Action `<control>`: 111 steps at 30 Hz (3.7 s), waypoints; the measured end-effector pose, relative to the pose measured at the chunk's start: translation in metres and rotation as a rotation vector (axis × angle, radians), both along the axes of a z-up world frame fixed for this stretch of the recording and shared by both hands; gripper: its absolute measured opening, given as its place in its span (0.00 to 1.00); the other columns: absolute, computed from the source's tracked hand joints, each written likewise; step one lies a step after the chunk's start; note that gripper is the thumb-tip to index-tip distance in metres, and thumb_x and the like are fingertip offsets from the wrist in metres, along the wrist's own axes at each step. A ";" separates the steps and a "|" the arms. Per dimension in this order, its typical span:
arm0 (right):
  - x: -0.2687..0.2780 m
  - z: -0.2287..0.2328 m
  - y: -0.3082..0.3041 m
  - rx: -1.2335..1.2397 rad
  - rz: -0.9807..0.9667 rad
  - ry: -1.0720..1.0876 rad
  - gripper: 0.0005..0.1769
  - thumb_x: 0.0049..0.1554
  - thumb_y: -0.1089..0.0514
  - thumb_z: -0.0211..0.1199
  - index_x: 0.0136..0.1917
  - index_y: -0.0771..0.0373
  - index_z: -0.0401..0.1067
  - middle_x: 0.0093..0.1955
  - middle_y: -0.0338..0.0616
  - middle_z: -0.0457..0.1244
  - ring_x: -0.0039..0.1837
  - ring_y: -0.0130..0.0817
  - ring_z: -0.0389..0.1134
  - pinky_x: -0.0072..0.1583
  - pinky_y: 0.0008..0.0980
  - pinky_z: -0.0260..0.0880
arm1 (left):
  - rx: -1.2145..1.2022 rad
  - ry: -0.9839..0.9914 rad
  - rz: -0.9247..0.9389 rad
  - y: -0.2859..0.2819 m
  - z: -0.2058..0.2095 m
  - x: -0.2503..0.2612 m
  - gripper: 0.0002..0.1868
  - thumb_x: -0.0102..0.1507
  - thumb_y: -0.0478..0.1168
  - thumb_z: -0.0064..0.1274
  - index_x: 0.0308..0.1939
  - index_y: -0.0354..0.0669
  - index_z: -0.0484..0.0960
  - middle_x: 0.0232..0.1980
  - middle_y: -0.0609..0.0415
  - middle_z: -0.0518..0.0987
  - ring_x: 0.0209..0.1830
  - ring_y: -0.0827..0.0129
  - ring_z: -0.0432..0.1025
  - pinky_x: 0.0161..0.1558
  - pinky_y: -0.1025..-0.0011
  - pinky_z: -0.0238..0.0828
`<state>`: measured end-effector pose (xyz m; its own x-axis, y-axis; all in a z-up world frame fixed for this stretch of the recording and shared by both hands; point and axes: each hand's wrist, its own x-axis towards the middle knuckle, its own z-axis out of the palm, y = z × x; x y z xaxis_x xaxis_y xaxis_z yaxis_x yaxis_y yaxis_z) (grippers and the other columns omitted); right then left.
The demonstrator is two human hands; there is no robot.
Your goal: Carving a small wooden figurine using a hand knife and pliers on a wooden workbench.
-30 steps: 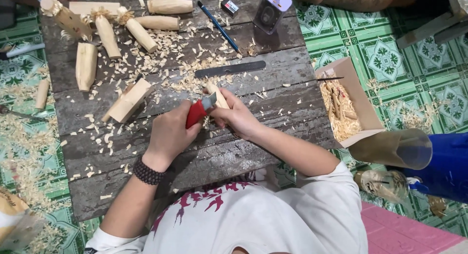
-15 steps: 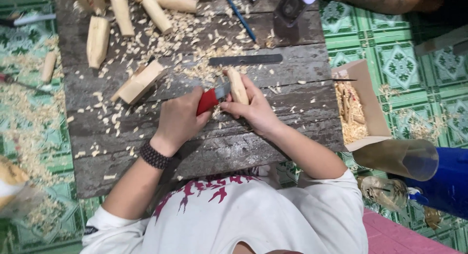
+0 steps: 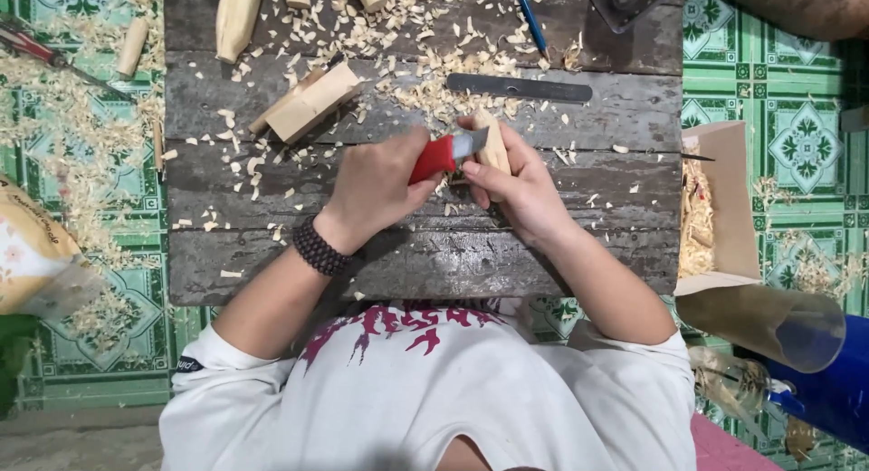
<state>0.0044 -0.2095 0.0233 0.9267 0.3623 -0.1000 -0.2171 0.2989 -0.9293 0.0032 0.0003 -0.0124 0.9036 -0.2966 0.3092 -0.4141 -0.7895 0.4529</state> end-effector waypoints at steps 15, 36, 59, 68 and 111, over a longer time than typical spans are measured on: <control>0.001 -0.023 0.003 -0.144 -0.059 -0.142 0.32 0.49 0.70 0.78 0.64 0.66 0.68 0.49 0.44 0.65 0.46 0.21 0.65 0.49 0.19 0.70 | -0.002 0.040 -0.011 -0.006 0.002 -0.002 0.14 0.55 0.44 0.63 0.42 0.48 0.79 0.26 0.51 0.82 0.27 0.54 0.81 0.31 0.63 0.77; 0.008 -0.001 -0.001 -0.245 0.041 -0.268 0.42 0.48 0.65 0.81 0.71 0.64 0.62 0.41 0.43 0.62 0.43 0.23 0.62 0.47 0.22 0.65 | 0.112 -0.041 -0.090 -0.004 0.001 -0.004 0.15 0.52 0.46 0.64 0.37 0.50 0.76 0.23 0.53 0.78 0.24 0.53 0.79 0.30 0.58 0.77; -0.002 -0.022 0.009 -0.203 -0.177 -0.289 0.28 0.57 0.61 0.74 0.65 0.56 0.64 0.43 0.35 0.66 0.41 0.19 0.66 0.43 0.18 0.64 | 0.085 -0.073 0.089 -0.025 -0.016 -0.010 0.18 0.49 0.40 0.70 0.36 0.40 0.78 0.25 0.47 0.81 0.28 0.49 0.81 0.31 0.54 0.79; 0.011 -0.034 0.000 -0.099 -0.056 -0.167 0.39 0.51 0.64 0.78 0.69 0.60 0.59 0.41 0.41 0.60 0.33 0.22 0.61 0.30 0.18 0.65 | 0.093 -0.098 -0.012 -0.013 -0.013 0.000 0.19 0.46 0.45 0.70 0.36 0.49 0.77 0.24 0.54 0.81 0.25 0.57 0.81 0.30 0.60 0.79; 0.000 -0.029 0.006 -0.103 -0.061 -0.150 0.23 0.63 0.62 0.65 0.67 0.65 0.59 0.36 0.40 0.63 0.25 0.20 0.59 0.27 0.17 0.57 | 0.087 0.092 0.008 -0.021 -0.007 -0.002 0.10 0.54 0.37 0.56 0.38 0.45 0.74 0.20 0.47 0.78 0.23 0.47 0.80 0.28 0.54 0.77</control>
<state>0.0043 -0.2032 -0.0059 0.9540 0.2999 0.0072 -0.0581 0.2085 -0.9763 0.0010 -0.0209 -0.0199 0.9295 -0.3109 0.1985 -0.3673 -0.8307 0.4184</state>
